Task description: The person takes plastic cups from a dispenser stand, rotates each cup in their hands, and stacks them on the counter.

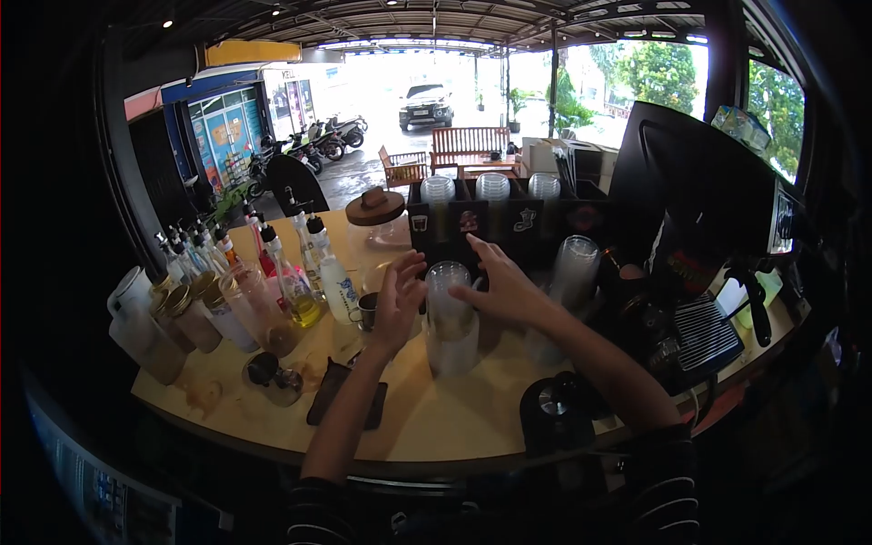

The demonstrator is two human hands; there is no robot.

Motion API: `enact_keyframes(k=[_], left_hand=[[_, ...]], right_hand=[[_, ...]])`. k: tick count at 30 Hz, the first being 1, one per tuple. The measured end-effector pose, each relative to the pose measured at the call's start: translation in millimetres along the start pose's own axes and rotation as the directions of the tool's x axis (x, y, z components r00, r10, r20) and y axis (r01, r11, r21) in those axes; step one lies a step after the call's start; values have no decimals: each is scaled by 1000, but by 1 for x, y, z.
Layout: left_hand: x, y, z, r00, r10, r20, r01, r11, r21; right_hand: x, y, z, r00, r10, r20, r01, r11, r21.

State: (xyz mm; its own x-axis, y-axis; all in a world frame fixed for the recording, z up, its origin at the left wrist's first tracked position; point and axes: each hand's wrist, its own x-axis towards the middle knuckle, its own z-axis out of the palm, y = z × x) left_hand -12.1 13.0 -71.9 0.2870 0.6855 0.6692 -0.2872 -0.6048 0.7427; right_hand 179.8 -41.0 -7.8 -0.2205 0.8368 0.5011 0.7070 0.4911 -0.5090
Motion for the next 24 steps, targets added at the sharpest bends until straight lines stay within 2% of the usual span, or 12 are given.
enact_keyframes(k=[1,2,4,5,8,9,10,12,15,17,20,24], left_hand=[[-11,-9,-6,996,-85,-2,85,996,0],[-24,-17,-11,996,-91,-3,91,996,2],[-42,-24,-14,990,-134,51,113,949,294],[-46,-28,-17,970,-233,74,201,931,306],[-55,-50,-16,955,-229,189,153,925,348],[-54,-51,-13,959,-208,191,117,909,401],[-53,-51,-10,960,-203,195,112,911,397],[-53,-49,-1,946,-303,117,266,928,261],[-54,-43,5,951,-299,77,271,929,253],[-55,-50,5,951,-300,75,272,927,259],[-55,-56,2,956,-281,83,250,930,269],[-53,-59,3,961,-260,95,234,946,226]], right_hand=[[-11,-4,4,998,50,49,-52,997,60],[-20,-7,9,990,95,99,-107,988,115],[-29,10,31,982,141,129,-165,967,195],[-32,17,42,981,153,122,-178,957,228],[-37,31,73,985,142,94,-163,945,283],[-37,23,77,989,142,35,-146,955,260],[-36,16,79,990,142,-23,-132,963,234],[-37,10,84,986,160,-48,-143,957,253],[-40,15,93,968,244,-54,-227,949,217],[-42,20,98,957,278,-84,-240,919,311],[-44,9,95,939,328,-102,-293,920,259],[-47,18,104,929,332,-165,-257,897,359]])
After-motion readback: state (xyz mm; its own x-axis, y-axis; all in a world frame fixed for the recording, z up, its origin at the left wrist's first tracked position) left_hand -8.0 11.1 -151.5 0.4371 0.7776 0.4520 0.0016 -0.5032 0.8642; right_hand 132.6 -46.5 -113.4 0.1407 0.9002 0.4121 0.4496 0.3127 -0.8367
